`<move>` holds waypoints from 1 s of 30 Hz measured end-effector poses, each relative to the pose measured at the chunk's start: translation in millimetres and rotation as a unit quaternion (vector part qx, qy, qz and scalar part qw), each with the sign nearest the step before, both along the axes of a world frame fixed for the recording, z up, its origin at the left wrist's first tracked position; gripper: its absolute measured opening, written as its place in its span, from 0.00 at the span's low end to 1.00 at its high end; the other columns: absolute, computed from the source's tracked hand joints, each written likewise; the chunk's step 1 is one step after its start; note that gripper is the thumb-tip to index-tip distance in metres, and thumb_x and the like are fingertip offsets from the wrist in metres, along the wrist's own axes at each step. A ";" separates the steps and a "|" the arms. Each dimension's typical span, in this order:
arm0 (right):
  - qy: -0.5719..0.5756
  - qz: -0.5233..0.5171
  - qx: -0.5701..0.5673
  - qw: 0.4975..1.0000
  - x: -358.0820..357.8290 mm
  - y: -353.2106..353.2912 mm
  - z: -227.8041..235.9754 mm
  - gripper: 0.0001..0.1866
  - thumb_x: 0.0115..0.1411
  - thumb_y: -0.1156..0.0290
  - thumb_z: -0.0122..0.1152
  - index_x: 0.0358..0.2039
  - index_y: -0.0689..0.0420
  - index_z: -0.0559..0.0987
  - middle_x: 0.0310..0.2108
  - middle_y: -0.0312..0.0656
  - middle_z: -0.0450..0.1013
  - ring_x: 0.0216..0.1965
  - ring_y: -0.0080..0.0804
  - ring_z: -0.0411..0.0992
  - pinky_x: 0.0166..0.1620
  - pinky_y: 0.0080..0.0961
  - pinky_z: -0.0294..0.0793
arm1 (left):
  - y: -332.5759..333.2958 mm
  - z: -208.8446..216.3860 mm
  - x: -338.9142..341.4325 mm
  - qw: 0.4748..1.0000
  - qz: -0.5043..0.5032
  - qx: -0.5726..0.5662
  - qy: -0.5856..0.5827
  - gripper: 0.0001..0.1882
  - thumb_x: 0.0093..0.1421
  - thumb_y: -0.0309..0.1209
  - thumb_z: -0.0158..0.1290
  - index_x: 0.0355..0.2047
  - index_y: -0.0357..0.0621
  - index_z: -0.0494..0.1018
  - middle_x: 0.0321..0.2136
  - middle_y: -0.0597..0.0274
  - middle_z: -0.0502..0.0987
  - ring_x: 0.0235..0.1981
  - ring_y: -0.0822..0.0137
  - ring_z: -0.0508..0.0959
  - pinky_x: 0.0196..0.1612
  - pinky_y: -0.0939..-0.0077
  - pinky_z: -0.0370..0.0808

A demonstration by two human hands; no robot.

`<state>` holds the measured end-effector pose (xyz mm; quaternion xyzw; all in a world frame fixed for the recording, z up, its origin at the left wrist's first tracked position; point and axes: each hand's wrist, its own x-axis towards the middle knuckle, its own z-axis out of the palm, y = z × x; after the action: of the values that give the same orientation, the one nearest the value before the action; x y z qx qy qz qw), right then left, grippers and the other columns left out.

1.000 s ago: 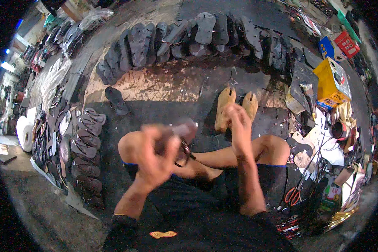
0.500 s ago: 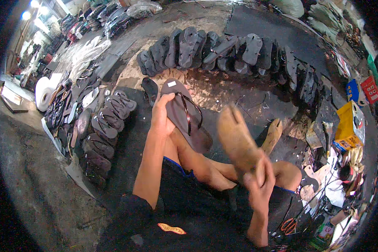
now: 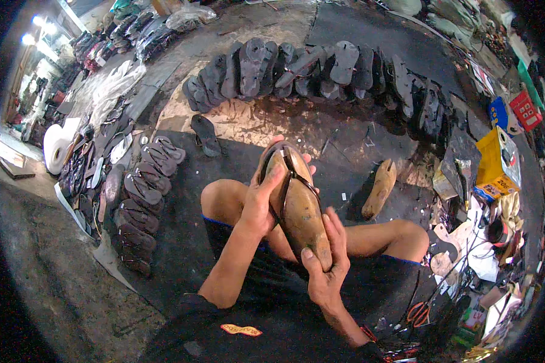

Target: The person repeatedly places a dark flip-flop onto a wooden shoe last, adjusts the strap, and removes it. This cycle is performed multiple times with the same flip-flop and last.

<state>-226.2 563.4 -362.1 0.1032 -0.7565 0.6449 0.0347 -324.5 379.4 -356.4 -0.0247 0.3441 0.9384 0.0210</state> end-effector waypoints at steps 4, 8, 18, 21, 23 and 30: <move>-0.017 0.001 -0.040 0.999 -7.5 -0.9 -11.8 0.36 0.61 0.71 0.70 0.71 0.60 0.72 0.72 0.60 0.63 0.74 0.57 0.60 0.75 0.52 0.57 | 8.0 -15.3 9.3 0.999 0.026 0.011 -0.019 0.40 0.74 0.48 0.57 0.79 0.61 0.51 0.67 0.46 0.70 0.64 0.48 0.75 0.63 0.43 0.79; 0.052 0.010 0.164 0.985 5.4 -4.0 -20.7 0.37 0.60 0.71 0.71 0.70 0.59 0.73 0.71 0.60 0.64 0.74 0.57 0.61 0.74 0.50 0.60 | 35.3 -41.5 88.9 0.949 -0.006 0.074 -0.306 0.37 0.72 0.55 0.57 0.73 0.51 0.62 0.62 0.54 0.76 0.61 0.58 0.78 0.66 0.54 0.77; -0.321 0.098 -0.003 0.942 36.3 36.7 -16.7 0.18 0.80 0.60 0.51 0.36 0.59 0.79 0.33 0.34 0.77 0.35 0.23 0.73 0.39 0.29 0.72 | 16.6 10.7 155.6 0.934 -0.096 0.052 -0.339 0.35 0.71 0.58 0.49 0.62 0.39 0.73 0.51 0.54 0.83 0.51 0.62 0.84 0.60 0.62 0.78; -0.422 0.120 -0.152 0.886 63.1 42.2 -15.5 0.19 0.79 0.60 0.53 0.32 0.57 0.79 0.28 0.30 0.73 0.30 0.20 0.67 0.36 0.26 0.67 | 19.0 5.5 182.2 0.914 -0.089 0.101 -0.384 0.36 0.70 0.59 0.51 0.62 0.39 0.73 0.51 0.55 0.83 0.49 0.63 0.84 0.58 0.63 0.78; -0.501 0.119 -0.198 0.834 72.8 50.9 -7.1 0.18 0.76 0.58 0.56 0.31 0.54 0.79 0.27 0.28 0.71 0.28 0.19 0.65 0.35 0.23 0.64 | 25.4 -6.0 199.5 0.925 -0.067 0.208 -0.312 0.38 0.67 0.59 0.54 0.63 0.39 0.73 0.50 0.54 0.83 0.49 0.64 0.83 0.57 0.64 0.78; -0.712 0.106 -0.174 0.672 78.9 61.7 -44.2 0.21 0.73 0.49 0.58 0.51 0.54 0.80 0.31 0.29 0.77 0.36 0.24 0.75 0.43 0.29 0.75 | 29.0 66.9 141.3 0.965 -0.159 -0.150 -0.144 0.53 0.56 0.57 0.68 0.69 0.32 0.62 0.58 0.51 0.75 0.58 0.62 0.77 0.63 0.65 0.74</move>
<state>-147.3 625.1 -406.3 -0.3154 -0.4103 0.6420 -0.5657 -183.3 408.4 -289.5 -0.1075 0.4742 0.8470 0.2149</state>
